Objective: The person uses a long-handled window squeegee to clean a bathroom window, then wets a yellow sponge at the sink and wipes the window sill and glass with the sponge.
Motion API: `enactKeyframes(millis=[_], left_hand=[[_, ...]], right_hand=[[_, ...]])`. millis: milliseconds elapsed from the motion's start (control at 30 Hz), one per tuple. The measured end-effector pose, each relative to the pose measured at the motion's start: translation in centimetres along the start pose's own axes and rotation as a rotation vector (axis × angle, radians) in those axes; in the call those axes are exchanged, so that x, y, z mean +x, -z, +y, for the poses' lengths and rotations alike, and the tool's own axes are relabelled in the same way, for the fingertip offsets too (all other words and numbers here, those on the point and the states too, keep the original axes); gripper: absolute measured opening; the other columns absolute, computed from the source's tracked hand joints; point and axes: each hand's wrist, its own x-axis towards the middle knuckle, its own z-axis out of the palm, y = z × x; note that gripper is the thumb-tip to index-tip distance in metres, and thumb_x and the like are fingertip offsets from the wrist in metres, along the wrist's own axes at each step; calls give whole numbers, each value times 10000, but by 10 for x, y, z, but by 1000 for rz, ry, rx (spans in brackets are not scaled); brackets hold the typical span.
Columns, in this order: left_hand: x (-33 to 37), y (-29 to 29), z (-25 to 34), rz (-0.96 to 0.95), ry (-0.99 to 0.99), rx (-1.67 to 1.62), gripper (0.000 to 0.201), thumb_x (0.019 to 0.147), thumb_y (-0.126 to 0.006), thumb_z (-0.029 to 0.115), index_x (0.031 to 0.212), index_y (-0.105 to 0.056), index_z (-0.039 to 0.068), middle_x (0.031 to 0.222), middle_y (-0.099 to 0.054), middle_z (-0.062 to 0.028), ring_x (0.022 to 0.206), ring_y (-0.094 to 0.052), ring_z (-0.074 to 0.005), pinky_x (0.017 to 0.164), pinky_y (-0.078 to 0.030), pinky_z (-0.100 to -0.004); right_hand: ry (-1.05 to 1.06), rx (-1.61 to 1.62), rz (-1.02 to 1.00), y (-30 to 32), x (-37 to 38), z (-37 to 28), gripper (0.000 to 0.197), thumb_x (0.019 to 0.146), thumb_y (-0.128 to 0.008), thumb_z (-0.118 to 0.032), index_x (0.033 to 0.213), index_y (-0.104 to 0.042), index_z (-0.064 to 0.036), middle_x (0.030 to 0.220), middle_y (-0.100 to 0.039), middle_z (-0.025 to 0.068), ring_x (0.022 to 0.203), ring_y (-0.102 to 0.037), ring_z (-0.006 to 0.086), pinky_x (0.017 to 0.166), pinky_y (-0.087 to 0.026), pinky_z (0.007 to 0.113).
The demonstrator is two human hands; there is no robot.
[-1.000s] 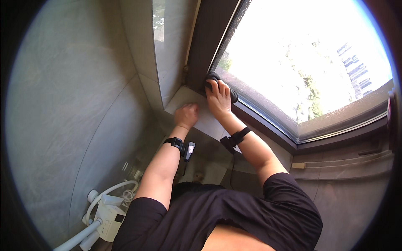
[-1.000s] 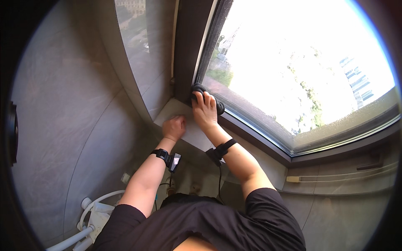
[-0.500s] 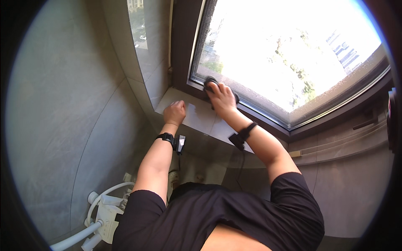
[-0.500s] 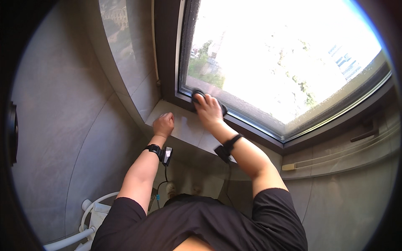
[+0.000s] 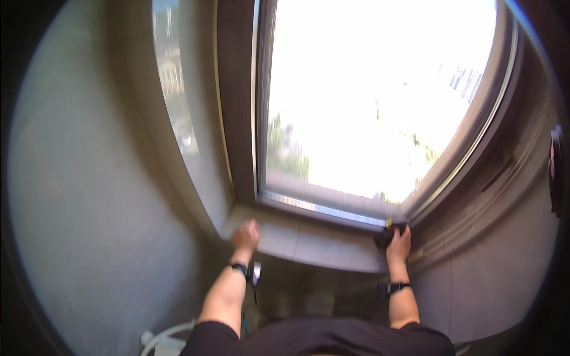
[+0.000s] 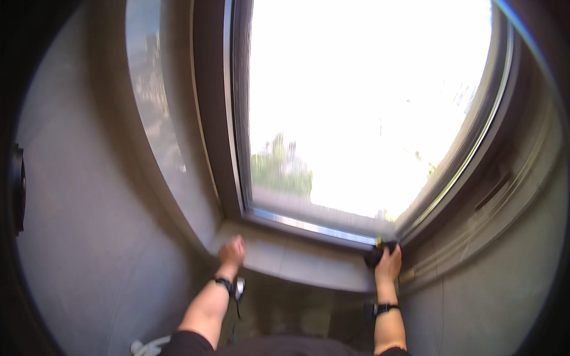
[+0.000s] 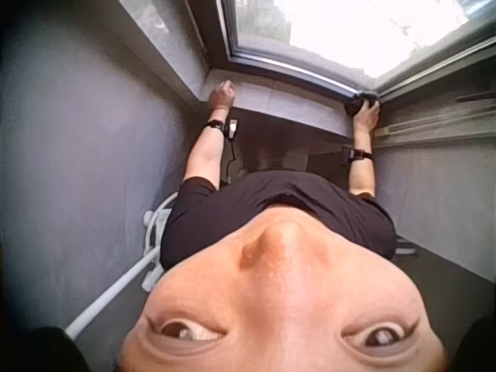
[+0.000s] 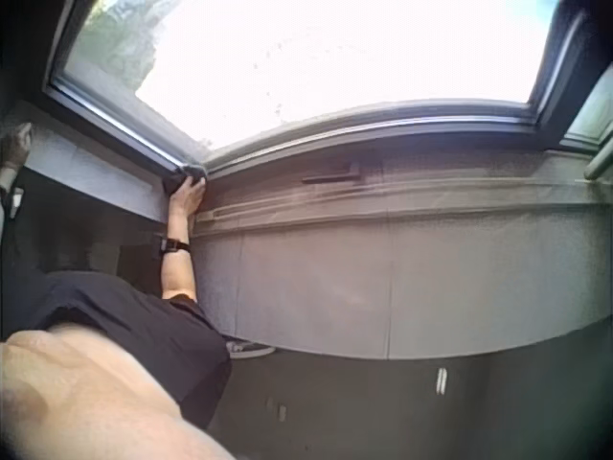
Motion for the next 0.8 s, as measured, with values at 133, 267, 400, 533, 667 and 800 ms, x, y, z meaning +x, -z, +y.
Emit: enactKeyframes(millis=[133,267,400,533,667,800], left_hand=[[-16,-14,-5,-131,38,29,133,851,-587,180,729,-636,196,784,-679,-49,758,-680,-330,619,-542,-500],[1,-29,-16,-50,-27,-24,114,838,-584,158,757,-664,170,826,-712,-72,775,-687,-336,643,-550,-497],[18,-39,-26,-64,-29,-108,143,843,-561,126,724,-639,138,800,-689,-110,789,-670,-365,672,-537,-509],[9,-55,-33,-108,-12,-115,116,859,-536,99,799,-635,102,866,-677,-159,827,-651,-408,694,-526,-520],[6,-70,-44,-83,-30,-285,100,856,-522,52,832,-619,41,885,-658,-200,849,-635,-433,715,-521,-518],[7,-65,-42,-227,20,-144,157,933,-505,152,926,-657,110,967,-693,-155,910,-664,-398,742,-547,-521]], right_hand=[[-507,507,-383,-7,14,-40,438,746,-623,43,1182,-608,-6,1310,-524,223,1240,-542,357,1066,-442,418],[-225,1409,-79,48,121,-112,443,776,-600,74,1213,-586,3,1175,-626,105,1084,-632,180,1015,-488,312],[253,722,682,164,280,-148,557,874,-508,67,1414,-524,-71,1411,-410,211,1378,-418,368,1163,-344,448],[441,606,993,258,422,-194,673,1017,-587,-261,1594,-293,-75,1516,-398,261,1395,-413,413,1165,-333,508],[375,540,1014,307,500,-276,691,963,-653,-294,1533,-374,-21,1315,-581,230,1236,-545,399,1041,-450,521],[757,215,1267,299,496,-374,465,1030,-507,-286,1422,-516,-34,1216,-625,218,990,-635,358,878,-518,443]])
